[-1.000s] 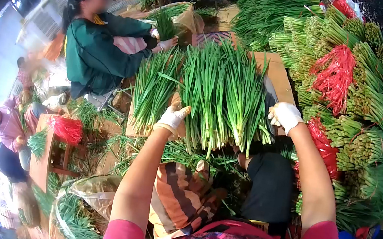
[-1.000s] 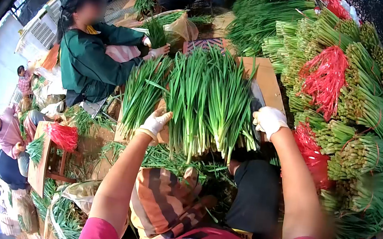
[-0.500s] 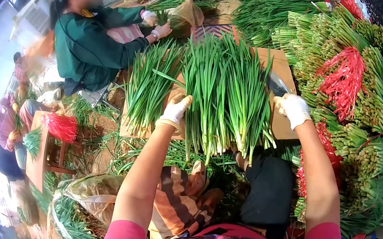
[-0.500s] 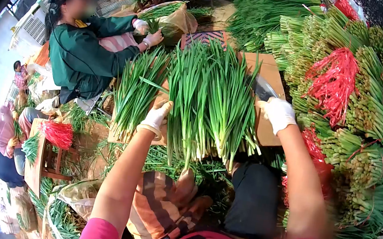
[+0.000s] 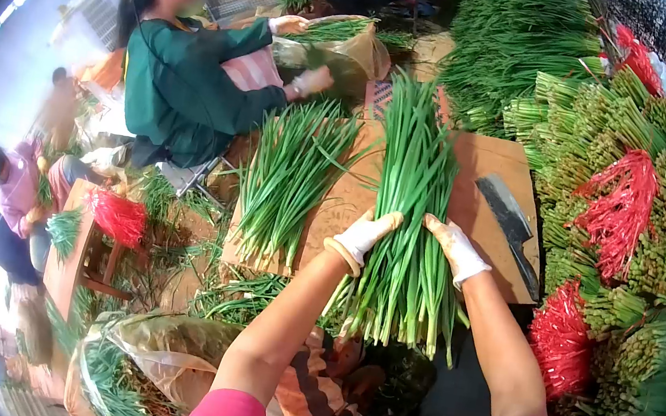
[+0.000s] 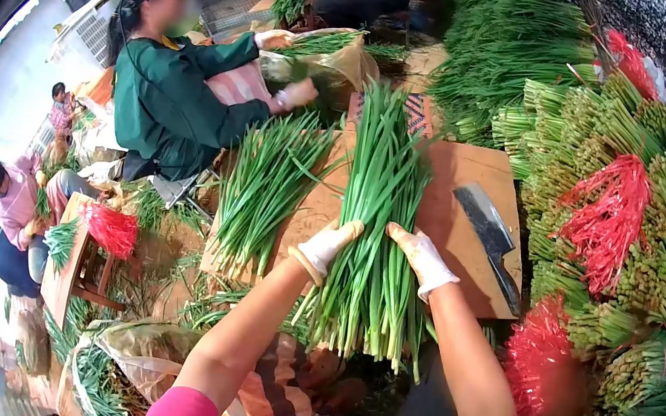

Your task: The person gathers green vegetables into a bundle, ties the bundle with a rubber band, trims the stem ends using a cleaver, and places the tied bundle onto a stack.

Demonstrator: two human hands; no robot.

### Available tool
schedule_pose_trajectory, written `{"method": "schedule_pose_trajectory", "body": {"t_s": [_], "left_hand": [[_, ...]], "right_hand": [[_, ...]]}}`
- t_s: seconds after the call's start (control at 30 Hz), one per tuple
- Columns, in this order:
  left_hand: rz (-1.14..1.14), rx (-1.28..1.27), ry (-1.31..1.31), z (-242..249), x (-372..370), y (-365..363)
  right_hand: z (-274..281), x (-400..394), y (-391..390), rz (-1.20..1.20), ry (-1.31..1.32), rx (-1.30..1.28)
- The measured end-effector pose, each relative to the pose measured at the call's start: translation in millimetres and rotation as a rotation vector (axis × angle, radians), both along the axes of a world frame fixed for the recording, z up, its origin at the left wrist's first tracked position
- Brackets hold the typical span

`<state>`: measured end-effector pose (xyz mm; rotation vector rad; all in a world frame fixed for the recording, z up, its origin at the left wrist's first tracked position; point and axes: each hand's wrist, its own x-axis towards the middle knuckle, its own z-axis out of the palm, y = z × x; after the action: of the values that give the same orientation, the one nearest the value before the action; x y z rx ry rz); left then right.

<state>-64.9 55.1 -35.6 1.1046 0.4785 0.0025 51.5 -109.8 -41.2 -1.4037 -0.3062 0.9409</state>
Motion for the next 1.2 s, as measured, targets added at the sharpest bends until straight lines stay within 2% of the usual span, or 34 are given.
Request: {"method": "schedule_pose_trajectory", "body": {"t_s": [0.1, 0.17, 0.23, 0.3, 0.33, 0.4, 0.43, 0.47, 0.5, 0.53, 0.63, 0.7, 0.73, 0.77, 0.8, 0.83, 0.87, 0.9, 0.97, 1.0, 1.03, 1.07, 1.13, 1.2], "left_hand": [[-0.038, 0.026, -0.140, 12.8, -7.7, -8.3], [-0.057, 0.067, -0.217, 32.9, -13.2, -13.3], [-0.084, 0.051, -0.316, 72.4, -17.7, -22.4], [-0.045, 0.181, -0.394, 99.0, -15.4, -21.2], [-0.053, 0.216, -0.446, 136.9, -19.0, -26.1], [-0.081, 0.282, -0.511, 180.0, -15.5, -24.2], [-0.119, 0.384, -0.570, 186.7, -7.4, -13.1], [-0.095, 0.319, -0.592, 202.5, -8.7, -16.0], [-0.106, 0.411, -0.620, 208.9, -5.0, -8.2], [-0.129, 0.393, -0.641, 219.1, -7.1, -9.6], [-0.174, 0.395, -0.603, 210.2, -6.9, -3.9], [-0.183, 0.423, -0.645, 170.6, -3.5, 1.6], [-0.210, 0.540, -0.551, 150.0, -3.2, 6.5], [-0.246, 0.657, -0.458, 129.4, -2.9, 11.5], [-0.231, 0.487, -0.479, 121.9, -0.6, 7.8], [-0.224, 0.368, -0.465, 116.7, 0.0, 6.2], [-0.212, 0.250, -0.449, 112.9, 0.4, 4.3], [-0.243, 0.560, -0.504, 123.9, 7.7, 12.5], [-0.111, 0.607, -0.486, 138.7, 7.1, 9.4], [-0.046, 0.795, -0.553, 135.6, 16.6, 17.5], [-0.061, 0.572, -0.545, 163.0, 11.8, 8.0], [-0.045, 0.575, -0.542, 169.5, 17.6, 12.1], [-0.036, 0.480, -0.497, 185.9, 30.9, 18.4], [-0.092, 0.364, -0.425, 195.6, 42.3, 26.4]], "right_hand": [[37.1, -15.9, -13.7, 0.018, 0.084, 0.088], [53.1, -23.7, -19.0, -0.014, 0.046, 0.175], [78.6, -23.5, -26.1, -0.026, -0.073, 0.091], [93.7, -11.8, -34.3, 0.009, -0.250, 0.234], [70.5, 16.1, -38.0, 0.044, -0.063, 0.541], [86.4, 42.3, -34.8, 0.018, -0.039, 0.631], [144.5, 25.8, -35.0, -0.031, -0.200, 0.415], [191.9, 0.6, -31.6, -0.081, -0.315, 0.382], [229.8, -18.5, -26.0, -0.128, -0.434, 0.350], [246.9, -23.7, -23.9, -0.137, -0.455, 0.274], [225.3, -18.7, -14.7, -0.151, -0.468, 0.243], [176.1, -3.7, -20.7, 0.015, -0.758, 0.138], [151.5, 3.8, -23.8, 0.085, -0.905, 0.100], [154.5, 0.3, -22.8, 0.136, -0.967, 0.057], [157.6, -3.1, -21.9, 0.186, -1.030, 0.015], [168.1, -11.7, -20.8, 0.158, -0.673, 0.132], [169.5, -12.3, -15.5, 0.152, -0.580, 0.251], [170.9, -13.0, -10.3, 0.150, -0.482, 0.369], [174.1, -10.3, 3.1, 0.119, -0.373, 0.543], [175.6, -7.1, 9.8, 0.058, -0.426, 0.547], [180.1, -0.9, 14.3, 0.002, -0.531, 0.476], [184.9, 7.1, 17.8, -0.046, -0.647, 0.374], [219.4, 29.1, 11.4, 0.071, -1.040, -0.033], [224.2, 42.1, 18.7, 0.186, -0.734, 0.078]]}}
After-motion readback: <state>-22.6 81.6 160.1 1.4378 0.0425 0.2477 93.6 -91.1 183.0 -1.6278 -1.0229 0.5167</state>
